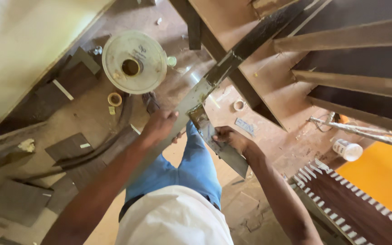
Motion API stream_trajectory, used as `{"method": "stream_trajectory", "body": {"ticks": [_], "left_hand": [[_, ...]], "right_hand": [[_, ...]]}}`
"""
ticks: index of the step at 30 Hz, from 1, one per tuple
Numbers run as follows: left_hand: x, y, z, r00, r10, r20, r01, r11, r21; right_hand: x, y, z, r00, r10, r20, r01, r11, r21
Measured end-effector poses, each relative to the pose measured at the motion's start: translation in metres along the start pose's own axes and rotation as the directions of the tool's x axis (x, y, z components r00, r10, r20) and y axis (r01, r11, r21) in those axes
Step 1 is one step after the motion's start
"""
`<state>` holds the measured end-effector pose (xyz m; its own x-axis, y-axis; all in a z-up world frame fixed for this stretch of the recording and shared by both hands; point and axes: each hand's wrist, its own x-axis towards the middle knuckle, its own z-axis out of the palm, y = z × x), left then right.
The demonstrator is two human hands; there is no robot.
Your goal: The person uses a putty knife to scoop a viscous substance from a white bucket and applies it to a long, thin metal strip. The person repeatedly spreads the substance along the strip's length, occasionally dipping the tool back into the bucket to reload. The task is performed in a workshop setting with various tools and materials visible on the floor.
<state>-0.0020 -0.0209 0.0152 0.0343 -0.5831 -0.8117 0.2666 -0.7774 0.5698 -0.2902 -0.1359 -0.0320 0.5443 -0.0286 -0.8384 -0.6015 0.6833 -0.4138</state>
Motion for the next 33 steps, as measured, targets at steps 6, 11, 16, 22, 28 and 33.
{"method": "stream_trajectory", "body": {"ticks": [6, 11, 16, 22, 28, 33], "left_hand": [[0.011, -0.009, -0.008, 0.998, 0.033, -0.06, -0.025, 0.99, 0.137], [0.039, -0.04, -0.017, 0.975, 0.212, -0.064, -0.147, 0.837, 0.527], [0.024, -0.027, -0.015, 0.997, 0.07, -0.019, -0.066, 0.986, 0.151], [0.0, -0.001, -0.011, 1.0, 0.007, -0.028, -0.003, 0.988, 0.156], [-0.004, -0.003, -0.009, 0.998, -0.057, 0.024, 0.057, 0.998, 0.025], [-0.009, 0.005, -0.011, 0.996, -0.084, 0.037, 0.081, 0.995, 0.058]], "right_hand": [[-0.048, 0.014, -0.001, 0.933, -0.319, -0.167, 0.266, 0.923, -0.279], [-0.031, -0.012, -0.021, 0.532, -0.723, -0.44, 0.393, 0.672, -0.629], [0.006, -0.058, -0.073, 0.14, -0.967, -0.213, -0.058, 0.206, -0.977], [0.024, -0.079, -0.077, 0.269, -0.926, -0.265, -0.294, 0.183, -0.938], [0.023, -0.082, -0.064, 0.305, -0.91, -0.279, -0.342, 0.169, -0.924], [0.029, -0.077, -0.063, 0.266, -0.952, -0.153, -0.263, 0.082, -0.961]]}}
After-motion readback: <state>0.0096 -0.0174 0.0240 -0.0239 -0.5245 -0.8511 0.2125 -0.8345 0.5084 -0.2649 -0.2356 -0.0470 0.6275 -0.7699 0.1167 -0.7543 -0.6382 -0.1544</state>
